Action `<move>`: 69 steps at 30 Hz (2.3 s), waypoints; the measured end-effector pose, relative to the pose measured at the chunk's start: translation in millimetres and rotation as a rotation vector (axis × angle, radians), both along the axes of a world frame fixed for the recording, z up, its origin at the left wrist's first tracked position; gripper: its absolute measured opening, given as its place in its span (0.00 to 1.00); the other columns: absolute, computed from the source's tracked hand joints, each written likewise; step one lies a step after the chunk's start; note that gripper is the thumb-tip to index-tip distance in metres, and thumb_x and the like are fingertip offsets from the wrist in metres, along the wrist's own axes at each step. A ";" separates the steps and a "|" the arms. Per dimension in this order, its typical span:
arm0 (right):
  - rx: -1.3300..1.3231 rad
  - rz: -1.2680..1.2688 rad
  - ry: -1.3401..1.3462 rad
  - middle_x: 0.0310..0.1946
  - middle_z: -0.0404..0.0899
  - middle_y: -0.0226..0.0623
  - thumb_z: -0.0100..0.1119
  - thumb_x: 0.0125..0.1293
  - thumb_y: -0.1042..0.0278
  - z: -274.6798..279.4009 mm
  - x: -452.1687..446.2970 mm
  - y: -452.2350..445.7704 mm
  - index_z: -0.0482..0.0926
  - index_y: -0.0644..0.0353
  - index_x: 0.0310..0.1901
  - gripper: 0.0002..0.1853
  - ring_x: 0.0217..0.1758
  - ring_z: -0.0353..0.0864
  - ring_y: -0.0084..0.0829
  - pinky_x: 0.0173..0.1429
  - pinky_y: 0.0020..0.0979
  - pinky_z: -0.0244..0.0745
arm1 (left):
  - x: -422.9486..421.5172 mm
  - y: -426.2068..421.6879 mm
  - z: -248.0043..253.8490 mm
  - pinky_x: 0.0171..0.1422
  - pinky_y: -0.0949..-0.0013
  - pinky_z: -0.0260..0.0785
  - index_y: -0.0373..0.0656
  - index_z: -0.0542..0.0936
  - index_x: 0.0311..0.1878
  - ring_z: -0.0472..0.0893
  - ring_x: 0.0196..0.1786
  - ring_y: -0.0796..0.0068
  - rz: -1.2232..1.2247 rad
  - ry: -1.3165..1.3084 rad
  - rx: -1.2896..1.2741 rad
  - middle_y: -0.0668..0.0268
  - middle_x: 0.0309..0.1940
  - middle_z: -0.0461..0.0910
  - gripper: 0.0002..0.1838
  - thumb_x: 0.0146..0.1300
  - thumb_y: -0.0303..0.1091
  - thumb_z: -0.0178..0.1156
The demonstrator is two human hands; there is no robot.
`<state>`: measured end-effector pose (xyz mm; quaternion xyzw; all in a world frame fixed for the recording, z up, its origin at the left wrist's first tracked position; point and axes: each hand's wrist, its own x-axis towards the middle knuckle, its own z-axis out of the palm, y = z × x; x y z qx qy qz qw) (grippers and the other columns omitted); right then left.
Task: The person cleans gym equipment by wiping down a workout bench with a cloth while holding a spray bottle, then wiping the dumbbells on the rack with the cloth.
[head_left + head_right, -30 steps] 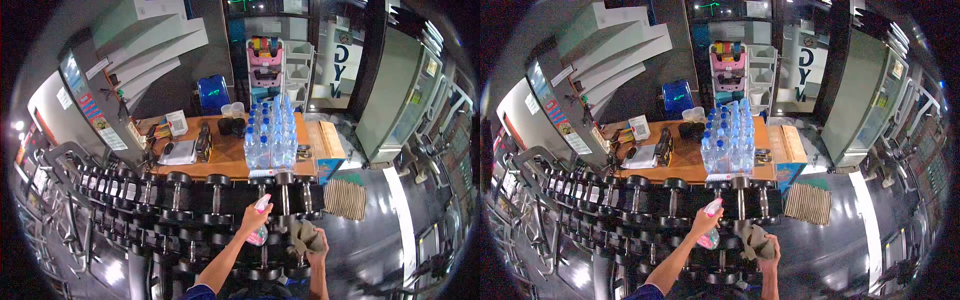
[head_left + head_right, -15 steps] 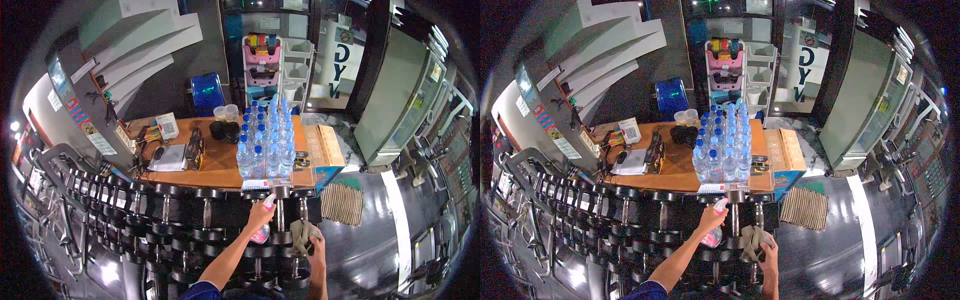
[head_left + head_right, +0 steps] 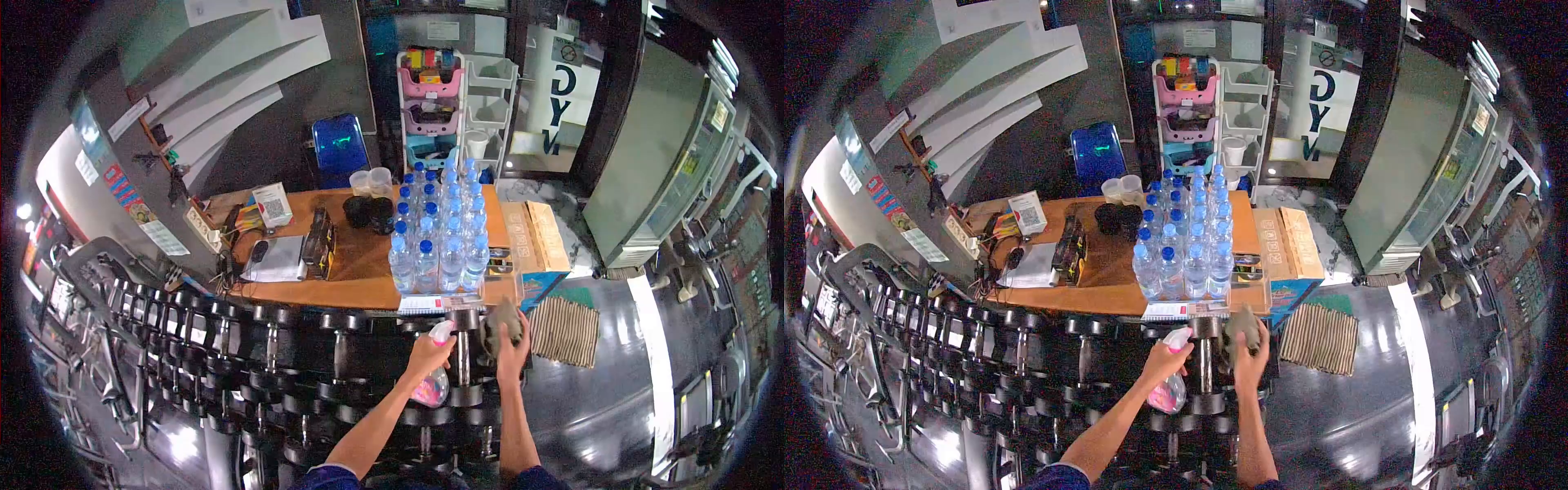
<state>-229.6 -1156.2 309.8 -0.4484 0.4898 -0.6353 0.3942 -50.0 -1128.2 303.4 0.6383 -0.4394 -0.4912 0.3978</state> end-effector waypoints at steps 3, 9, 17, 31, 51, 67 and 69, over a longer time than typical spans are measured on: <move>-0.213 0.093 0.575 0.59 0.75 0.43 0.58 0.61 0.77 -9.2 29.4 -25.4 0.77 0.59 0.57 0.20 0.62 0.75 0.46 0.66 0.39 0.69 | -2.2 31.0 -2.2 0.24 0.74 0.75 0.38 0.74 0.63 0.81 0.29 0.79 0.050 0.287 0.047 0.66 0.37 0.81 0.24 0.66 0.33 0.63; -0.386 0.283 1.137 0.60 0.76 0.38 0.54 0.52 0.85 -23.9 53.0 -13.1 0.81 0.51 0.50 0.24 0.67 0.70 0.46 0.67 0.40 0.71 | -20.8 112.2 -22.3 0.46 0.76 0.72 0.41 0.73 0.65 0.78 0.41 0.83 -0.017 0.245 0.030 0.72 0.40 0.81 0.25 0.67 0.36 0.65; -0.076 0.301 0.768 0.52 0.78 0.53 0.57 0.58 0.84 14.3 17.2 -4.4 0.75 0.60 0.57 0.24 0.52 0.79 0.58 0.56 0.43 0.76 | -36.6 145.9 -64.1 0.46 0.76 0.72 0.45 0.75 0.65 0.77 0.41 0.85 0.030 0.492 0.066 0.72 0.45 0.81 0.25 0.67 0.35 0.65; -0.102 0.408 0.953 0.57 0.75 0.55 0.57 0.55 0.83 -1.5 18.3 9.5 0.76 0.57 0.57 0.26 0.58 0.77 0.54 0.62 0.45 0.74 | -4.6 190.2 -32.1 0.52 0.71 0.76 0.37 0.78 0.50 0.83 0.44 0.77 -0.040 0.422 -0.018 0.66 0.40 0.83 0.12 0.67 0.31 0.63; -0.337 0.359 1.247 0.51 0.82 0.42 0.56 0.58 0.82 -10.8 60.5 10.6 0.77 0.53 0.60 0.26 0.68 0.71 0.42 0.74 0.44 0.63 | 13.2 204.5 -0.4 0.54 0.71 0.74 0.37 0.80 0.49 0.82 0.45 0.79 -0.133 0.213 0.013 0.65 0.41 0.84 0.13 0.65 0.33 0.66; -0.098 0.078 0.902 0.56 0.74 0.55 0.53 0.59 0.86 -19.9 54.5 4.2 0.67 0.58 0.63 0.29 0.59 0.74 0.56 0.57 0.48 0.73 | 12.7 201.5 -19.6 0.51 0.74 0.74 0.39 0.82 0.49 0.80 0.44 0.83 -0.262 0.074 -0.088 0.69 0.40 0.84 0.13 0.64 0.32 0.67; -0.023 0.149 0.845 0.53 0.75 0.58 0.53 0.60 0.84 -10.6 45.6 20.6 0.67 0.60 0.62 0.27 0.57 0.75 0.57 0.55 0.49 0.73 | 10.9 203.9 -20.2 0.50 0.74 0.75 0.38 0.82 0.48 0.80 0.43 0.83 -0.248 0.063 -0.137 0.69 0.39 0.84 0.12 0.64 0.33 0.67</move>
